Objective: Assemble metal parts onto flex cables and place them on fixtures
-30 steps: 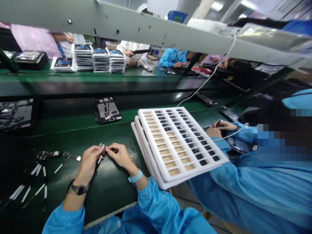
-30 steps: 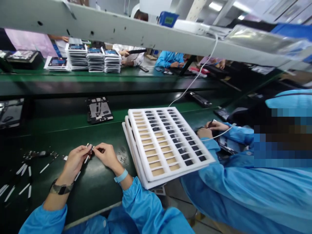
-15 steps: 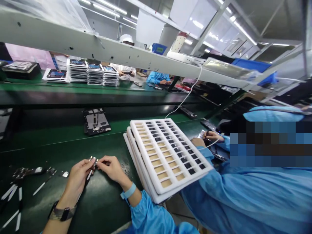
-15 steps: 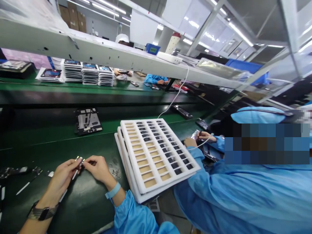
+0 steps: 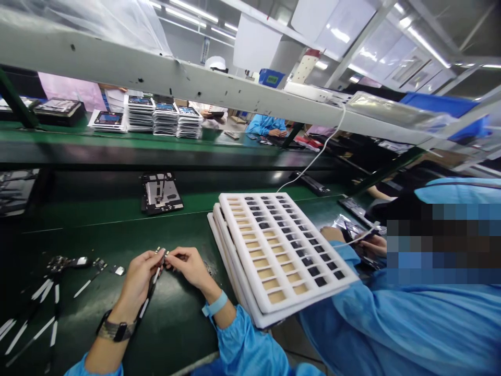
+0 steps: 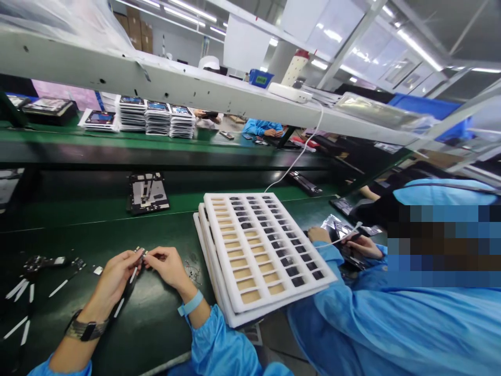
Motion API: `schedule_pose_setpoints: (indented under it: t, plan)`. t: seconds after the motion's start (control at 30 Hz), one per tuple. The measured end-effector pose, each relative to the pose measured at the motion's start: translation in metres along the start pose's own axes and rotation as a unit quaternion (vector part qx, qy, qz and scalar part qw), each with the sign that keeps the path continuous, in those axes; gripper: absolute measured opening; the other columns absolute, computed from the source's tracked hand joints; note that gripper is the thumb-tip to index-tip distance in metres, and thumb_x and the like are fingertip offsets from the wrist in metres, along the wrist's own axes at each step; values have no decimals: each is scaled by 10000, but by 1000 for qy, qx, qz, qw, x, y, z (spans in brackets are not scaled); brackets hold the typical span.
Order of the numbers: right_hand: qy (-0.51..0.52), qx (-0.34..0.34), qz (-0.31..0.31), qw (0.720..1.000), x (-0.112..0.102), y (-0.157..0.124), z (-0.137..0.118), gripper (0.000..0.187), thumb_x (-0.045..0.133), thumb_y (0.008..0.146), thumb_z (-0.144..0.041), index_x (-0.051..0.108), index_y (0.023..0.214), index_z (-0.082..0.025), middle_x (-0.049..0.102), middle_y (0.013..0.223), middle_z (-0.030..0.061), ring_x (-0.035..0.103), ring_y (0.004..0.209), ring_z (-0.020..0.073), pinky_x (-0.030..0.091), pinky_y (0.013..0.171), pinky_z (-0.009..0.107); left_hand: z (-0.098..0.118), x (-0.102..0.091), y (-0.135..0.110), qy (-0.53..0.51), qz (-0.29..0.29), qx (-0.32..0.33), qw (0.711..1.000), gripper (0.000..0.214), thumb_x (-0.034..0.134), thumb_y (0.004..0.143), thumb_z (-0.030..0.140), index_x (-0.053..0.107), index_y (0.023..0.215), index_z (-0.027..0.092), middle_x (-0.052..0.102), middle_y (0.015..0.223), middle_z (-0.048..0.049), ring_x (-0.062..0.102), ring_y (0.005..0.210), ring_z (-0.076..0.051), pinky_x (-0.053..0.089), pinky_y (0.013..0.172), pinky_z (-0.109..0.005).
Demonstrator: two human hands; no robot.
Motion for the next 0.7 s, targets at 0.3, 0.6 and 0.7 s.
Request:
schedule_pose_setpoints:
  t: [0.3,0.6,0.7]
  plan:
    - [-67,-28,23,997,-3,-5,-5,327,784,884,-515,812,848,-191,771,759,54,682,681,193,540,685,303,6,4,-8,47,35,74,996,513,1017,543,563,697,612,167,683,655,-34,557,627,-133,411,622,-247]
    - [-70,-39,33,996,-4,-12,-12,295,775,905,-476,808,880,-183,788,861,80,716,780,210,562,736,315,-3,8,-8,4,36,69,997,471,1006,608,500,681,644,161,665,660,-22,560,617,-121,417,613,-254]
    - [-28,-11,18,999,-4,-11,-9,350,806,880,-521,803,905,-172,792,835,77,725,764,208,566,715,312,-4,7,-7,-20,15,55,998,484,1011,579,506,678,641,160,676,676,-27,587,635,-129,448,634,-257]
Point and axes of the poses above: each hand's wrist, its own y-axis towards the middle knuckle, its own x-axis out of the palm, z = x × y, the point moved 2 cm from there along y, towards the middle knuckle
